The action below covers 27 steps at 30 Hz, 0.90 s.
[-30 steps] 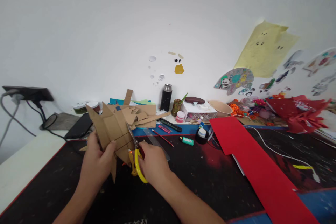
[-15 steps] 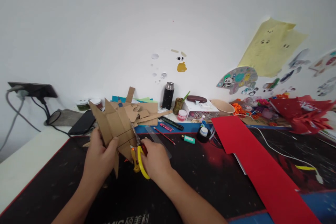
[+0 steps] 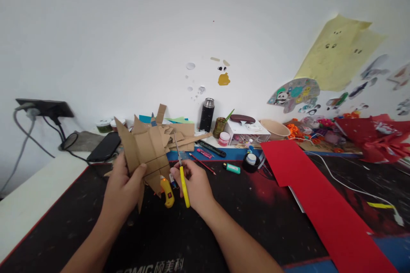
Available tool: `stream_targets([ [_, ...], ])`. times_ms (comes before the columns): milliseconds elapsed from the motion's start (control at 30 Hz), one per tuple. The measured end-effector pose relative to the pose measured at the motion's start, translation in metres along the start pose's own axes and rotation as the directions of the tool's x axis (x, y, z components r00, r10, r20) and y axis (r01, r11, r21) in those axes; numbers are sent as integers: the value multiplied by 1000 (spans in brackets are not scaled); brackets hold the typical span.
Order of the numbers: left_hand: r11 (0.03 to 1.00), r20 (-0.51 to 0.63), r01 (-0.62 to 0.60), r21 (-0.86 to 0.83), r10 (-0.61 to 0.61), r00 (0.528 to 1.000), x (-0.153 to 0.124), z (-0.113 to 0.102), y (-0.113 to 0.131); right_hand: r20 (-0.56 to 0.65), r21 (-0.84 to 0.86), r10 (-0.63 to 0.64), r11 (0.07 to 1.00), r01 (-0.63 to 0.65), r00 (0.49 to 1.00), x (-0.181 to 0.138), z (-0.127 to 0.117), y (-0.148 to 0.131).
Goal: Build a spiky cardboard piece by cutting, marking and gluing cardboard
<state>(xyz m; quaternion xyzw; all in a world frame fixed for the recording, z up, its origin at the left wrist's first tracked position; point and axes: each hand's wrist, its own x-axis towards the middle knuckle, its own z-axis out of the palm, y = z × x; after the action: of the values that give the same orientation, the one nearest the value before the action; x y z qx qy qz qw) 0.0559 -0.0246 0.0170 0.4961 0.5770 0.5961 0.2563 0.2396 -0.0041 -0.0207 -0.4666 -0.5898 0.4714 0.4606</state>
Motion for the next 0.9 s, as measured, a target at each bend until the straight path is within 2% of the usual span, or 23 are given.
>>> stream_targets([
  [133,996,79,44,-74,-39,996,1,1,-1,36,232,55,971,-62,998,4,-4,-7],
  [267,946,199,243,-213,-202,959,-2,4,4,44,346,84,934,-93,996,7,-8,-13],
  [333,927,234,297,-230,-244,941,-3,5,6,58,374,100,920,-114,993,7,-10,-13],
  [533,952,288,238,-191,-177,941,-5,4,1,37,423,102,900,-108,994,7,-11,-12],
  [767,924,356,299,-239,-203,912,-9,5,2,47,447,105,887,-115,993,7,-11,-11],
  [900,923,353,294,-247,-196,915,-8,4,1,65,440,115,888,-132,991,6,-9,-10],
])
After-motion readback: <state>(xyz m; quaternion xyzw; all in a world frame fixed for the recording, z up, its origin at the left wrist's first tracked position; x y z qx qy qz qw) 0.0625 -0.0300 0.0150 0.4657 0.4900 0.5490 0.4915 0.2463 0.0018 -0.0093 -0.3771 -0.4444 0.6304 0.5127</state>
